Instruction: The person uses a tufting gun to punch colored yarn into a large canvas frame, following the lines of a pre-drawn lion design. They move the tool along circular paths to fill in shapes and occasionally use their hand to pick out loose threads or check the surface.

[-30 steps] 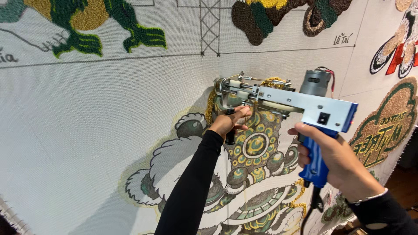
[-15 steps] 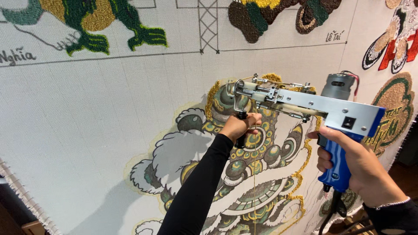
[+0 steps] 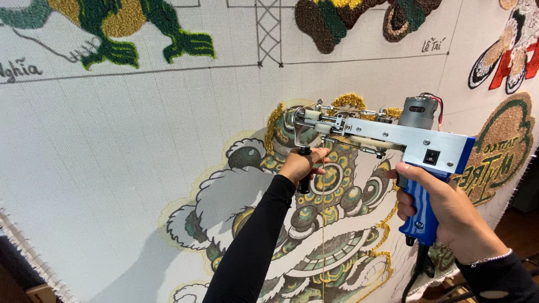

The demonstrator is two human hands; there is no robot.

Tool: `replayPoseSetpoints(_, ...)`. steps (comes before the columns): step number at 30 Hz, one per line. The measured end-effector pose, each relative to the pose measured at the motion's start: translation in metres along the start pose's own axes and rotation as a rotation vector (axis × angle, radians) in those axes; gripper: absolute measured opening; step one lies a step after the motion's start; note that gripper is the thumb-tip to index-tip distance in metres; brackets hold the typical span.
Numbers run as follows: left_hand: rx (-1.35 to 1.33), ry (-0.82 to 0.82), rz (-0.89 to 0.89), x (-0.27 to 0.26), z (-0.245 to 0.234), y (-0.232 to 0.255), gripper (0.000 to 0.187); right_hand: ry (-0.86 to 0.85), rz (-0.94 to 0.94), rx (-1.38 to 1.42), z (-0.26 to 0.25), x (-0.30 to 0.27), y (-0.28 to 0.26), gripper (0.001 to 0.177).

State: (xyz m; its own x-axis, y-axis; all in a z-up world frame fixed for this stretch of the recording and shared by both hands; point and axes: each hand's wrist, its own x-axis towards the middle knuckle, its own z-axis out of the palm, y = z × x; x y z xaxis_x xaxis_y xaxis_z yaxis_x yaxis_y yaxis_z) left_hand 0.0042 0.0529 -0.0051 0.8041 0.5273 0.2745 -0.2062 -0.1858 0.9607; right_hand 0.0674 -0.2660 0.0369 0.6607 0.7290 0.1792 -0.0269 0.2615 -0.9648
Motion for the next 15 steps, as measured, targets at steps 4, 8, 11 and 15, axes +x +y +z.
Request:
replayPoseSetpoints(4,0.01,0.031,-0.004,0.002,-0.002,0.003,0.043,0.019,-0.031,-0.016,0.008,-0.002,-0.001,0.038)
replayPoseSetpoints(8,0.001,0.055,-0.037,0.004,-0.002,0.003,0.041,0.05,-0.032,-0.029,0.015,-0.003,-0.003,0.038)
replayPoseSetpoints(11,-0.01,0.062,-0.049,0.008,-0.007,0.001,0.042,0.058,-0.02,-0.031,0.019,-0.004,-0.005,0.037)
replayPoseSetpoints(15,-0.001,0.055,-0.042,0.017,-0.015,-0.004,0.045,0.025,-0.044,-0.048,0.028,-0.002,-0.006,0.037)
